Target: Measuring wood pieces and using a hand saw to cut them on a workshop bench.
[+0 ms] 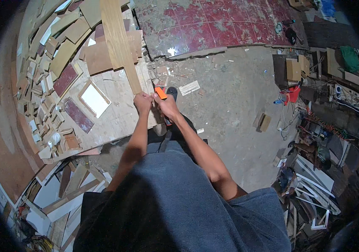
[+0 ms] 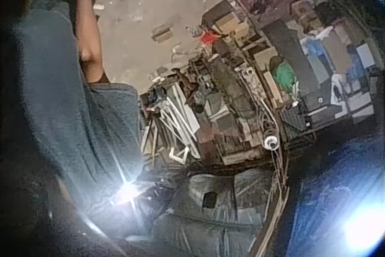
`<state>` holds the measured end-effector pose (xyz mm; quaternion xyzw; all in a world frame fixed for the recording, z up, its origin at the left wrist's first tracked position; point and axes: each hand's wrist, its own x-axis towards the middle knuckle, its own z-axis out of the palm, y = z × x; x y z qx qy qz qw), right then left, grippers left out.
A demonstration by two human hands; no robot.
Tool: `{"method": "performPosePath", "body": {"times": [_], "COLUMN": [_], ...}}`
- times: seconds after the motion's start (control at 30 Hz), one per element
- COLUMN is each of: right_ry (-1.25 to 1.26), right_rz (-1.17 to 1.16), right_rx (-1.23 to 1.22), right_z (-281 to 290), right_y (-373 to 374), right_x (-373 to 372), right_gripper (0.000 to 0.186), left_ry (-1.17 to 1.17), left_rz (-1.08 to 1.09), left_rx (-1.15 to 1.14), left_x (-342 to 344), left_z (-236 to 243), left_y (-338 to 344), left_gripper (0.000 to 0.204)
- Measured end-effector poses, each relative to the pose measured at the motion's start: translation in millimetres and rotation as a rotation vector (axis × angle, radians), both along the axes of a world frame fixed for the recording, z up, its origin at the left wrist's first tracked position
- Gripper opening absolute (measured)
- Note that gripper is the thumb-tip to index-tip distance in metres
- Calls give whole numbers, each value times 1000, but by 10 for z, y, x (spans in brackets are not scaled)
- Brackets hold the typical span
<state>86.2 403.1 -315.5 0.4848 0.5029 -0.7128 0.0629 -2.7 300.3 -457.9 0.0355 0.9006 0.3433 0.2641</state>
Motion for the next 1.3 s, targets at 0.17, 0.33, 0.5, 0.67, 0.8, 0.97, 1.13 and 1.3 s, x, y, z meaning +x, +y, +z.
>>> {"method": "performPosePath", "body": {"times": [0.17, 0.33, 0.5, 0.67, 0.8, 0.97, 1.13, 1.3], "right_ry": [18, 35, -19, -2, -52, -3, 18, 130], "right_rz": [31, -7, -103, -25, 18, 11, 28, 44], "right_rx": [19, 67, -63, -36, -63, 4, 97, 119], "right_z": [20, 344, 615, 459, 249, 7, -26, 55], "right_y": [-120, -218, -187, -132, -85, -111, -262, -328], "right_x": [257, 415, 481, 325, 334, 302, 413, 571], "right_gripper": [36, 39, 37, 36, 37, 38, 39, 37], "left_ry": [17, 8, 73, 74, 80, 61, 101, 84], "left_rz": [27, 59, 29, 36, -2, -2, 4, 52], "left_rx": [-4, -33, -43, -30, -57, -66, -64, -56], "left_x": [59, 75, 89, 79, 104, 67, 96, 159], "left_z": [108, 233, 180, 190, 205, 146, 281, 314], "left_y": [52, 79, 57, 99, 87, 47, 137, 111], "left_gripper": [17, 18, 14, 16, 14, 14, 17, 14]}}
